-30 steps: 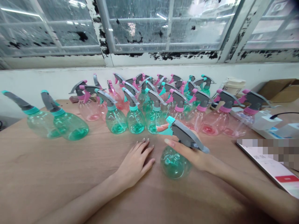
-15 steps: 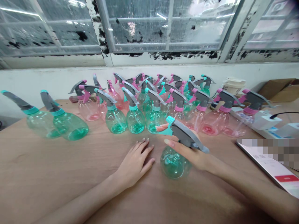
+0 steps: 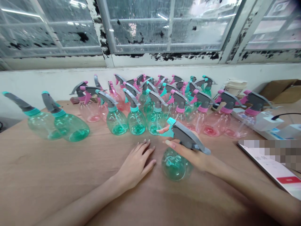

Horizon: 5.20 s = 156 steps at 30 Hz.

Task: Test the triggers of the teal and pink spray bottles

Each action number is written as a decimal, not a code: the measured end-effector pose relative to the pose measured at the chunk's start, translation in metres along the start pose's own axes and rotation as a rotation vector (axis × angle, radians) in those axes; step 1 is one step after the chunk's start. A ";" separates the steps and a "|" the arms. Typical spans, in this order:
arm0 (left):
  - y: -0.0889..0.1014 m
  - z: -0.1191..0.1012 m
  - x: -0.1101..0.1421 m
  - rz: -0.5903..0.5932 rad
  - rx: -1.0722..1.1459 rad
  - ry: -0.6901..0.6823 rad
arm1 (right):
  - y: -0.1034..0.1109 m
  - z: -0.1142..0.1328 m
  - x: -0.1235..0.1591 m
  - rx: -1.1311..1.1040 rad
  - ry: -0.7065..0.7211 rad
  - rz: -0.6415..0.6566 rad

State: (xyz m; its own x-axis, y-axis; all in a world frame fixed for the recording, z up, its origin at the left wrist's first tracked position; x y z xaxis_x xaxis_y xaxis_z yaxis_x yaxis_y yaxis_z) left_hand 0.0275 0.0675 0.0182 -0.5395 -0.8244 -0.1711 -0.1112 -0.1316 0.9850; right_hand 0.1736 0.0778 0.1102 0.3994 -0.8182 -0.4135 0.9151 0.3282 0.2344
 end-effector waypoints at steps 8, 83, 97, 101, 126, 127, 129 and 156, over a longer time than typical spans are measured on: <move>0.027 -0.010 0.011 -0.127 0.360 -0.060 | -0.003 -0.005 -0.002 -0.116 0.031 -0.077; 0.098 0.101 0.089 -0.462 -0.072 0.397 | -0.107 0.034 -0.025 0.868 -0.086 0.103; 0.037 -0.041 0.027 -0.164 0.490 0.042 | -0.005 0.043 0.044 0.560 0.036 0.147; 0.034 -0.066 0.014 -0.170 0.529 -0.021 | 0.018 0.039 0.055 0.325 -0.001 0.172; 0.007 -0.020 -0.010 0.026 0.162 -0.159 | 0.027 0.002 0.016 -0.066 0.172 -0.012; 0.008 -0.014 -0.010 0.020 0.141 -0.118 | 0.028 -0.001 0.012 -0.085 0.170 -0.008; 0.007 -0.008 -0.010 0.010 0.112 -0.060 | 0.028 -0.007 0.003 -0.104 0.165 0.017; 0.001 -0.009 -0.009 -0.031 0.040 -0.056 | 0.020 0.014 0.010 0.005 0.141 -0.038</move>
State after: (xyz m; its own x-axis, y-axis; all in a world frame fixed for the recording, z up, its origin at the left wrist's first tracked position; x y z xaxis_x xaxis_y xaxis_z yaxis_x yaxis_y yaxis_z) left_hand 0.0398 0.0692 0.0211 -0.5812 -0.7879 -0.2036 -0.1611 -0.1339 0.9778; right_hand 0.1948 0.0698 0.1227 0.3685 -0.7554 -0.5418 0.9296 0.2956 0.2201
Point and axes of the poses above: each hand's wrist, its own x-axis away from the middle knuckle, its own y-axis out of the back of the hand, z = x × y, the point moved 8 cm from there along -x, towards the middle knuckle, and after that the axes turned 9 degrees about -x, right-handed, at the moved point
